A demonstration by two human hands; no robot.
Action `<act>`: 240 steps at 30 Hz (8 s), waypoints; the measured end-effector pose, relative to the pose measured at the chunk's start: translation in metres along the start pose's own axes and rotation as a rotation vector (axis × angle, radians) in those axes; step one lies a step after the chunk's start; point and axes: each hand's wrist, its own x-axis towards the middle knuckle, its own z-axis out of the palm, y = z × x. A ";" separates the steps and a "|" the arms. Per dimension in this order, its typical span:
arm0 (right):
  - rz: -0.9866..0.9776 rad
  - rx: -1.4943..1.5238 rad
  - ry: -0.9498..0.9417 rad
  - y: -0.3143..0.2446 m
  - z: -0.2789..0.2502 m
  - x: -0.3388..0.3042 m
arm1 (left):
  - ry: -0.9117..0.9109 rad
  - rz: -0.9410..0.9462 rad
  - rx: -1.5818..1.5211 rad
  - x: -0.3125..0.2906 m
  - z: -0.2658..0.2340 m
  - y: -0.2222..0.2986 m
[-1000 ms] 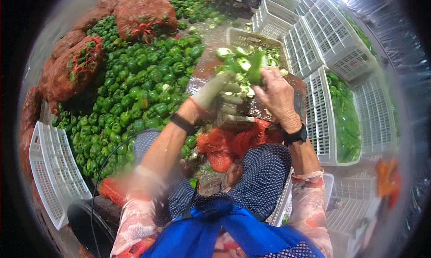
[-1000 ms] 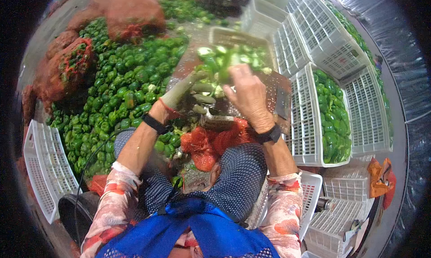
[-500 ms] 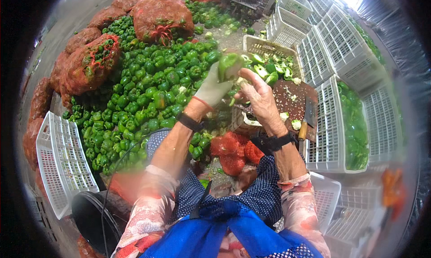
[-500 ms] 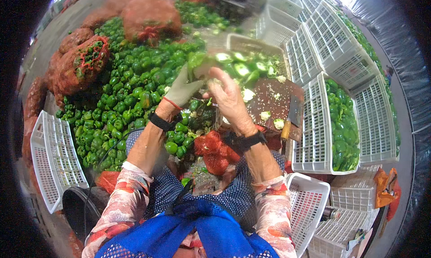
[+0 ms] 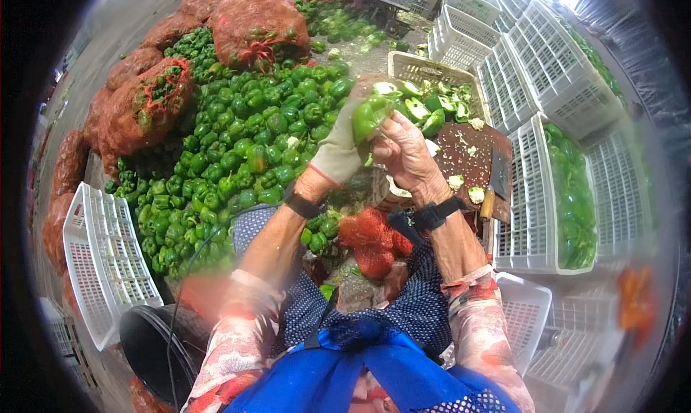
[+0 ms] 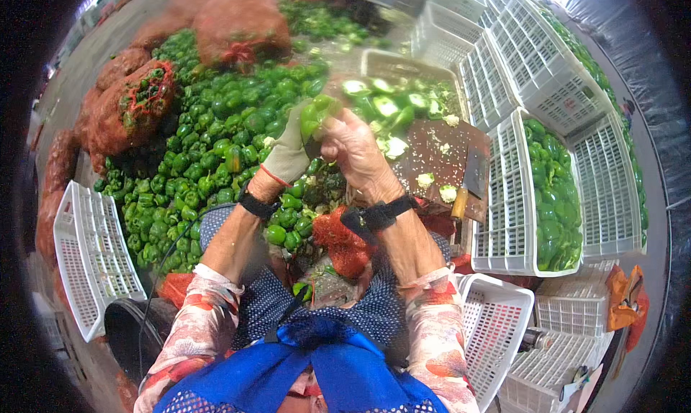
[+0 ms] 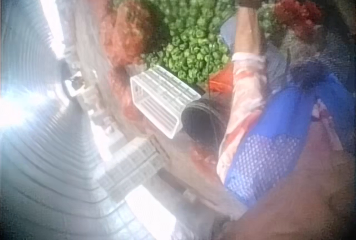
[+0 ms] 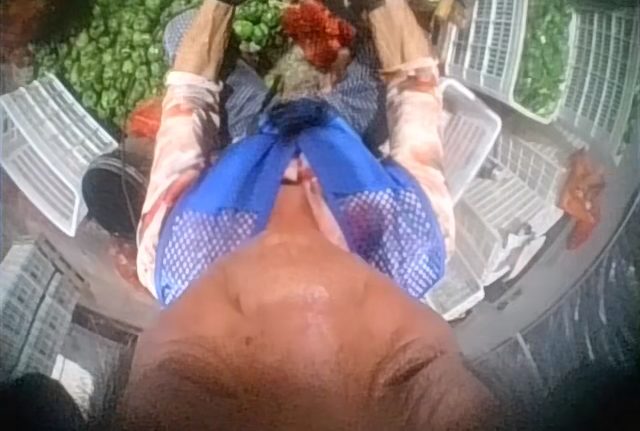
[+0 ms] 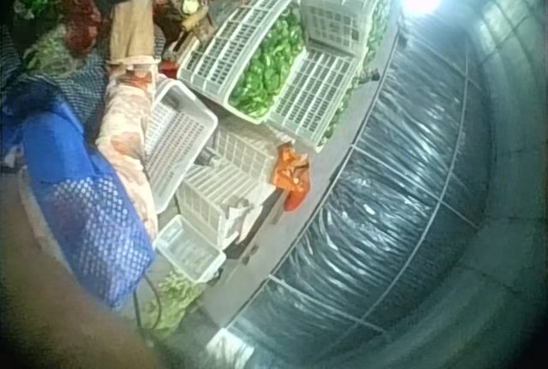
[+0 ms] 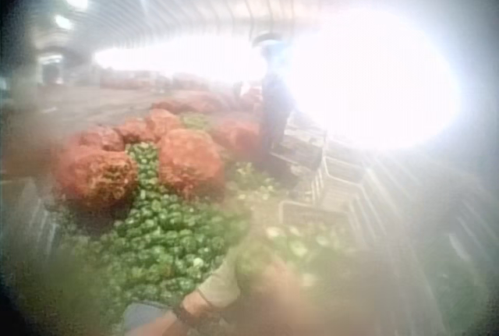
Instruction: The person picks up bell peppers from a pile, cuts them on a wooden board using a cleaver, removes the cores by hand, and places the pieces into a crate.
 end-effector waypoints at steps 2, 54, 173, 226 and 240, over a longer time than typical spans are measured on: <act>0.022 0.001 0.005 -0.002 -0.001 -0.003 | 0.028 0.015 0.157 -0.001 0.001 -0.001; -0.006 -1.789 0.257 -0.069 -0.140 -0.154 | -0.085 -0.559 -0.316 0.004 -0.045 0.031; -0.396 -1.450 0.218 0.025 0.014 0.024 | 0.188 -0.277 0.214 0.020 -0.031 0.026; 0.247 -1.764 0.414 -0.064 -0.252 0.092 | -0.106 -0.677 -0.344 0.043 0.014 -0.003; -0.045 -1.106 0.248 -0.077 -0.110 -0.003 | -0.030 -0.848 -0.610 0.018 -0.003 0.029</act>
